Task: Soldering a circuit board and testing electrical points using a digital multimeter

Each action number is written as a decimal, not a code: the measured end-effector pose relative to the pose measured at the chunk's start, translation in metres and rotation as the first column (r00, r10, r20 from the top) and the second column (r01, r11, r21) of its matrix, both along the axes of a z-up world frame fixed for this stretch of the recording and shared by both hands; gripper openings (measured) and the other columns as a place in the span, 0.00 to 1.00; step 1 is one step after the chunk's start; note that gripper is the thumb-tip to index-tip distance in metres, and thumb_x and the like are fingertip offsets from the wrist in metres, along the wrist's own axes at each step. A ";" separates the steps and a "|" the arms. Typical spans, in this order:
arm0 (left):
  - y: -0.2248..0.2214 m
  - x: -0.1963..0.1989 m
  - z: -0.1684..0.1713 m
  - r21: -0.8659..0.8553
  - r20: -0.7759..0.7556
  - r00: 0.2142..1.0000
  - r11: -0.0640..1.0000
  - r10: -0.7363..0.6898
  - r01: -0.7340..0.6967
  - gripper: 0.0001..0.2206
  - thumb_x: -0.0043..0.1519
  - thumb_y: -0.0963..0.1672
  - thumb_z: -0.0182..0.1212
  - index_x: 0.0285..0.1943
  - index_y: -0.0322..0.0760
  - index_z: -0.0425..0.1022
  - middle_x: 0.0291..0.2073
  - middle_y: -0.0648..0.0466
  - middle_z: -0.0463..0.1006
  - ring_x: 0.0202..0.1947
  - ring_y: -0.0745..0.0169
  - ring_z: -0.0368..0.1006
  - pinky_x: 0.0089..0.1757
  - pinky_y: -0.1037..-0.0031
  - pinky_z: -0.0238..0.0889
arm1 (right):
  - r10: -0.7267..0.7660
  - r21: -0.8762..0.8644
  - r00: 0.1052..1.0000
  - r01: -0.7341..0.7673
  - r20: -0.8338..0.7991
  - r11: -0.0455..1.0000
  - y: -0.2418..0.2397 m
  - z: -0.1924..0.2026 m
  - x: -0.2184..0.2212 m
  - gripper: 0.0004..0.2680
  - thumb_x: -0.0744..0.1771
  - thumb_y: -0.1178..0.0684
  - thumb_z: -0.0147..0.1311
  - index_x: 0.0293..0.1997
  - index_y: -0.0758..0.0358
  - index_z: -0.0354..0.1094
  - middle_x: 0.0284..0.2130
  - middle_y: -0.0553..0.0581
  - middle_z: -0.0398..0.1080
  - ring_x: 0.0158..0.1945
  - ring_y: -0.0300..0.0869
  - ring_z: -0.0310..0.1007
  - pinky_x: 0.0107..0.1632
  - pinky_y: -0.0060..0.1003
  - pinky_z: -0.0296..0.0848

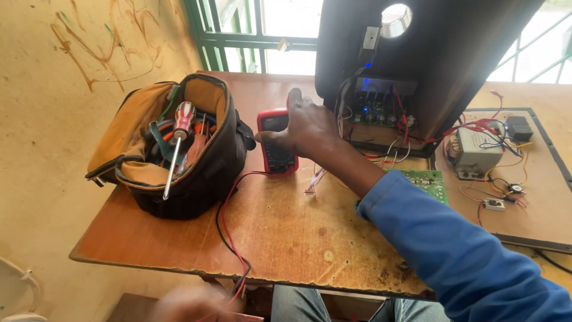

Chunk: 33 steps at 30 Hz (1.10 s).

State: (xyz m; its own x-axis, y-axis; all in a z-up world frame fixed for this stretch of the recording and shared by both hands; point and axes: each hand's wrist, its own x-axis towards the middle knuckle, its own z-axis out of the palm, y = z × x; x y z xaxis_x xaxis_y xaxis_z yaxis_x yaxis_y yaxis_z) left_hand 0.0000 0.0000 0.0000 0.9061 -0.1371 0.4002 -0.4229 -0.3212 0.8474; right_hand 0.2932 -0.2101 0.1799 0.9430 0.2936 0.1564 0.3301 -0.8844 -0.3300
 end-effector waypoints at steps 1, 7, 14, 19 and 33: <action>-0.038 0.029 0.067 0.004 -0.002 1.000 1.000 -0.027 0.027 0.13 0.55 0.50 0.74 0.44 0.47 0.80 0.40 0.57 0.81 0.36 0.69 0.78 0.35 0.77 0.71 | -0.024 -0.057 0.999 0.022 -0.036 0.998 -0.003 0.002 0.002 0.30 0.59 0.19 0.59 0.47 0.54 0.54 0.46 0.59 0.73 0.45 0.61 0.75 0.39 0.56 0.69; -0.133 0.082 0.173 -0.457 -0.651 0.731 0.875 -0.206 -0.159 0.15 0.56 0.35 0.48 0.51 0.36 0.67 0.13 0.51 0.57 0.05 0.63 0.46 0.11 0.71 0.40 | 0.225 0.072 0.973 -0.222 -0.043 0.972 -0.046 -0.022 0.007 0.34 0.62 0.29 0.56 0.75 0.50 0.51 0.57 0.65 0.71 0.59 0.55 0.71 0.52 0.53 0.69; -0.147 0.111 0.201 -0.593 -0.520 0.853 0.732 -0.032 -0.334 0.11 0.59 0.40 0.51 0.51 0.36 0.69 0.06 0.45 0.56 0.05 0.61 0.47 0.10 0.71 0.31 | 0.299 0.400 0.950 -0.240 -0.091 0.885 -0.084 0.005 -0.087 0.20 0.69 0.34 0.37 0.27 0.57 0.70 0.25 0.52 0.74 0.29 0.40 0.70 0.35 0.39 0.63; -0.165 0.147 0.225 -0.778 -0.335 0.922 0.495 0.195 -0.387 0.07 0.62 0.39 0.50 0.48 0.38 0.65 0.13 0.52 0.62 0.11 0.66 0.57 0.15 0.75 0.43 | 0.660 0.869 0.576 0.412 -0.482 0.275 -0.074 -0.144 -0.116 0.24 0.68 0.37 0.32 0.67 0.54 0.66 0.53 0.65 0.77 0.55 0.51 0.78 0.57 0.42 0.72; -0.162 0.205 0.253 0.159 0.212 0.844 0.834 0.493 -0.528 0.13 0.57 0.44 0.52 0.50 0.44 0.63 0.21 0.58 0.64 0.24 0.52 0.65 0.29 0.56 0.57 | 0.521 0.922 0.761 0.304 -0.387 0.240 -0.090 -0.087 -0.175 0.12 0.69 0.52 0.51 0.54 0.69 0.73 0.19 0.55 0.62 0.19 0.36 0.58 0.25 0.28 0.52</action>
State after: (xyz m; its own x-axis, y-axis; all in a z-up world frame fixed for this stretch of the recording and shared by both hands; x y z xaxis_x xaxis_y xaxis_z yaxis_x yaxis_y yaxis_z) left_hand 0.2049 -0.1617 0.2533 0.7974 0.2338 0.5563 -0.2709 -0.6851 0.6762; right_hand 0.1180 -0.3002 0.0928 0.8967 0.4334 -0.0901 -0.2067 0.2299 -0.9510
